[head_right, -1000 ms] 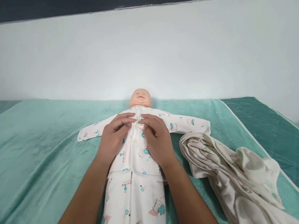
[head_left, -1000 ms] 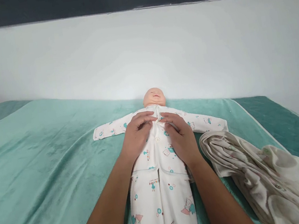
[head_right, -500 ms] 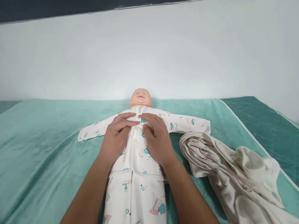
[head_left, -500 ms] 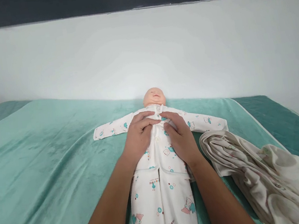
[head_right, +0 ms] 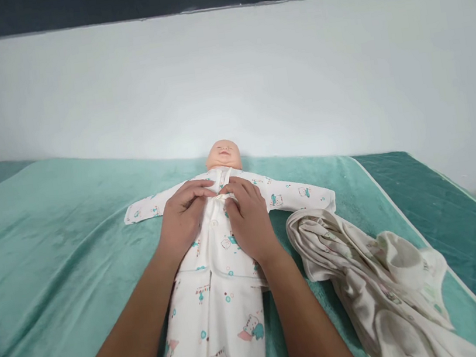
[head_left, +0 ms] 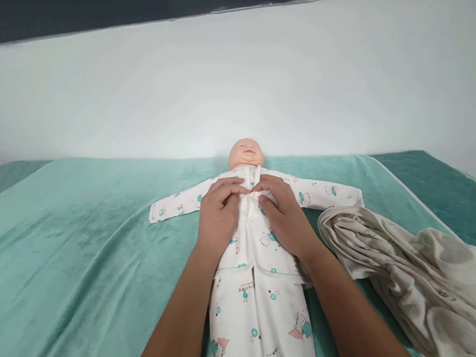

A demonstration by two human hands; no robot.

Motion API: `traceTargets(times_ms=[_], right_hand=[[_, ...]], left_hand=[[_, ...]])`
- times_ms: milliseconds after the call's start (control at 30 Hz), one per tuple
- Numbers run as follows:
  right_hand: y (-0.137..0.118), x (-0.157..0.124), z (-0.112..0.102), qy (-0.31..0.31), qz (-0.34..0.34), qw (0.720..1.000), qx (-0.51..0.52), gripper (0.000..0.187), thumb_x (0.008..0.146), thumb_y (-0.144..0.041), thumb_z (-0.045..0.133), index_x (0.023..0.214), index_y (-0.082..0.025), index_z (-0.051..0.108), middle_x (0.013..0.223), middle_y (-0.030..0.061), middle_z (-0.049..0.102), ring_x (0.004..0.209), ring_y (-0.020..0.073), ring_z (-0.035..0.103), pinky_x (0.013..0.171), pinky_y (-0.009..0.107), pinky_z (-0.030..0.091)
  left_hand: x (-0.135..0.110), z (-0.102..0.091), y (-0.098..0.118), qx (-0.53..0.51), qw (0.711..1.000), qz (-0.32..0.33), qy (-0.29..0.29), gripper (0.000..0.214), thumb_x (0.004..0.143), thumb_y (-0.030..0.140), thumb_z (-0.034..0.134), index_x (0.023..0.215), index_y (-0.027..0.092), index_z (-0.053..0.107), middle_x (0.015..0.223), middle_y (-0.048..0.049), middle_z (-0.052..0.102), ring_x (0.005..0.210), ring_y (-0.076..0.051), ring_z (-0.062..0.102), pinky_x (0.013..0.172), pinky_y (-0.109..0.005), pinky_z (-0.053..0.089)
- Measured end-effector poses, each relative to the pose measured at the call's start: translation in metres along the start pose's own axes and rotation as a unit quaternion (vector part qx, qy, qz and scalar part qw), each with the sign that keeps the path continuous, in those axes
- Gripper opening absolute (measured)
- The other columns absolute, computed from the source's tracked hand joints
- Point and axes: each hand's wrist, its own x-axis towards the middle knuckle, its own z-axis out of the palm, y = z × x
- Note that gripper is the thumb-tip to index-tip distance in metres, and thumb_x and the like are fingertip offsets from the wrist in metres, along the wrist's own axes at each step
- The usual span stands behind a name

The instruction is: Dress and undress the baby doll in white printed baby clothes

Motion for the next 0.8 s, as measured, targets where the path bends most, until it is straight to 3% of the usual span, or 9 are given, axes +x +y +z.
traceTargets(times_ms=[467, 667, 733, 800], right_hand=[[0.000, 0.000, 0.000, 0.009, 0.020, 0.999, 0.034, 0.015, 0.090, -0.023, 0.046, 0.098, -0.028, 0.057, 0.133, 0.0039, 0.059, 0.132, 0.0244, 0.049, 0.114, 0.048, 0.033], [0.001, 0.000, 0.001, 0.027, 0.032, 0.997, 0.062, 0.012, 0.089, -0.022, 0.048, 0.095, -0.028, 0.057, 0.130, 0.0024, 0.061, 0.126, 0.0236, 0.052, 0.112, 0.045, 0.035], [0.002, 0.000, 0.001, 0.040, 0.039, 0.995, 0.080, 0.010, 0.088, -0.022, 0.051, 0.094, -0.027, 0.058, 0.129, 0.0019, 0.062, 0.123, 0.0237, 0.054, 0.110, 0.045, 0.037], [0.004, 0.000, 0.001, 0.053, 0.046, 0.992, 0.102, 0.009, 0.087, -0.022, 0.053, 0.092, -0.026, 0.059, 0.128, 0.0020, 0.063, 0.119, 0.0240, 0.056, 0.108, 0.044, 0.040]], left_hand=[[0.000, -0.002, 0.004, -0.028, 0.999, -0.006, -0.031, 0.037, 0.085, 0.008, 0.047, 0.080, 0.028, 0.078, 0.116, 0.0007, 0.073, 0.117, -0.019, 0.064, 0.109, -0.038, 0.046], [0.000, 0.000, 0.002, -0.035, 0.999, -0.002, -0.019, 0.028, 0.087, 0.011, 0.049, 0.077, 0.024, 0.072, 0.113, -0.0007, 0.074, 0.116, -0.020, 0.063, 0.107, -0.039, 0.045], [0.000, -0.004, 0.003, -0.035, 0.999, -0.011, -0.037, 0.026, 0.086, 0.012, 0.051, 0.073, 0.023, 0.070, 0.116, -0.0011, 0.072, 0.118, -0.021, 0.062, 0.109, -0.040, 0.043], [0.002, -0.013, 0.006, -0.029, 0.994, -0.018, -0.102, 0.022, 0.086, 0.014, 0.053, 0.075, 0.023, 0.070, 0.128, -0.0011, 0.068, 0.127, -0.023, 0.057, 0.110, -0.042, 0.042]])
